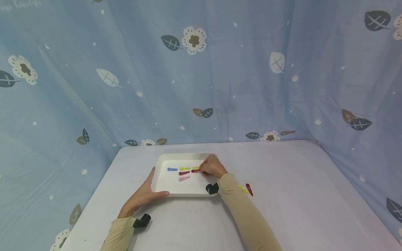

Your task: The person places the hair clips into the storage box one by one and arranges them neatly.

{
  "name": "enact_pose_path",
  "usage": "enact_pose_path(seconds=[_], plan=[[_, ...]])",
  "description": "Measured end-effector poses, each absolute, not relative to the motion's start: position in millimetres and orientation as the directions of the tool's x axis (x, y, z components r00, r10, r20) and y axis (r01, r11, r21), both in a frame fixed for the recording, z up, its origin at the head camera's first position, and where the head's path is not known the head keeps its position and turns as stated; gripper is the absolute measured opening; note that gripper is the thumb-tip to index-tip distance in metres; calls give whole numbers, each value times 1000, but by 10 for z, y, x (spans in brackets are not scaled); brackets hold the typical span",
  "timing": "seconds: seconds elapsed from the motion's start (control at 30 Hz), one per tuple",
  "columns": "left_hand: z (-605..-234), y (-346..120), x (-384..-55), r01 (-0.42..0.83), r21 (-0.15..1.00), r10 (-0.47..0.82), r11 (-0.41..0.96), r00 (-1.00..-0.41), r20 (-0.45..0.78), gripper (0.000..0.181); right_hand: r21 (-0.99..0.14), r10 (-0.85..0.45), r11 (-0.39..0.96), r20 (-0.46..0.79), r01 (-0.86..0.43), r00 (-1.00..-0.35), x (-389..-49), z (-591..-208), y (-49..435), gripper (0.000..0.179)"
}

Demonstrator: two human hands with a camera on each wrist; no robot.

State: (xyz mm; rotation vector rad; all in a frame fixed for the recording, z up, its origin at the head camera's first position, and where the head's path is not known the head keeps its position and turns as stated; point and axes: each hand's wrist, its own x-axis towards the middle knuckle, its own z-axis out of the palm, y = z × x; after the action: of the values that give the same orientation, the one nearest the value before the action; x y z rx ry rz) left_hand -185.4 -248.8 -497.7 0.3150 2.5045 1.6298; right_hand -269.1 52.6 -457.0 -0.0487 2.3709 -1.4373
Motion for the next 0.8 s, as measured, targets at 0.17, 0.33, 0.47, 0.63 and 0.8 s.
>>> enact_pose_path(seconds=[0.17,0.33,0.47,0.63,0.8], plan=[[-4981,-2489,-1863,85,908,232,410,-973,-14,134,-844,-194,514,-289,154,-938,-2680,-4596,496,10],[-4989,-2489,-1869,73,900,225,429,-974,-29,135,-833,-181,531,-292,157,-939,-2688,-4609,476,8],[-4992,-2490,-1861,58,893,214,446,-976,-44,136,-828,-174,536,-298,164,-938,-2694,-4616,471,7],[-4987,-2489,-1861,69,897,220,436,-975,-33,135,-826,-165,538,-300,170,-939,-2702,-4619,464,5],[-4974,-2489,-1867,84,905,237,417,-971,-19,134,-822,-155,542,-302,175,-941,-2707,-4621,466,4]])
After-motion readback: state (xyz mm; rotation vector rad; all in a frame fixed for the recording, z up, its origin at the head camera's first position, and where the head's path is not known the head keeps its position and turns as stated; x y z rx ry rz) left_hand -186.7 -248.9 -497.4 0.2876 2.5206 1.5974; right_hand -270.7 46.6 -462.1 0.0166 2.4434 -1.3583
